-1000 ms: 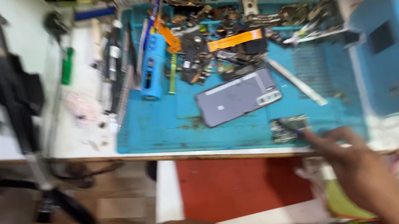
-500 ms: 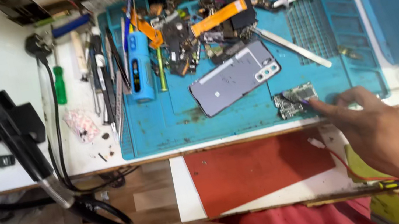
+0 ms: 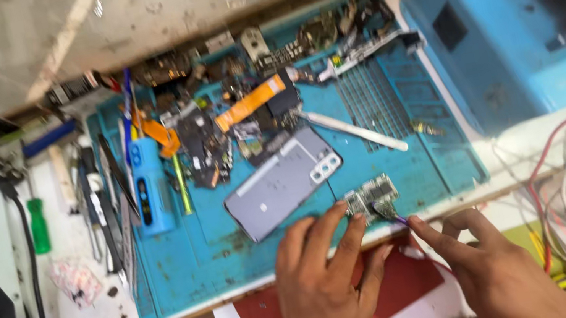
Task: The person uses a small brush to clean the surface of a mobile phone motherboard, then uses a thin tool to apply material to and scrape the board, while multiple phone components and tools are scattered on a blue repair mat.
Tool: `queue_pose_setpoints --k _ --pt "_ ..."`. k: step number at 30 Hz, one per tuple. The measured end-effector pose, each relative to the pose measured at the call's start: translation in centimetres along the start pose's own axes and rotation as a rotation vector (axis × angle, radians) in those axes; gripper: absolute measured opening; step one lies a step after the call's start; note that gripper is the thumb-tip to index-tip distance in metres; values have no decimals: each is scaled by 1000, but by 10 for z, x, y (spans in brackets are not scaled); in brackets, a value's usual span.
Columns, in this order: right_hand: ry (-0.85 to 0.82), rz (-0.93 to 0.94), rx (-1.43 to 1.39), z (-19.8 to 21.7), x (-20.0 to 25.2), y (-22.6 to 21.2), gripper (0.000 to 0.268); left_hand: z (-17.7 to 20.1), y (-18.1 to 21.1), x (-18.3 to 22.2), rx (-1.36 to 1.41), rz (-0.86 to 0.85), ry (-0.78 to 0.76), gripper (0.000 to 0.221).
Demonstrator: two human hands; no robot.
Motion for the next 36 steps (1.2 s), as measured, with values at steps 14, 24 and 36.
queue_pose_setpoints --k 14,24,36 --pt "-88 -25 112 -14 -7 6 84 -48 -30 28 -291 22 34 38" --pt "-87 -77 254 -21 -5 -7 79 -43 -26 28 -261 0 98 22" --pt "7 -67 126 -10 -1 2 84 -37 -28 33 -226 -38 83 21"
Point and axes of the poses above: each hand's wrist, its own x-axis away from the middle knuckle, its own z-axis out of the back of the hand, y = z × x, the point moved 4 cm from there along -x, towards the middle knuckle, and after that the axes turned 3 degrees about y, right-handed, at the moved point
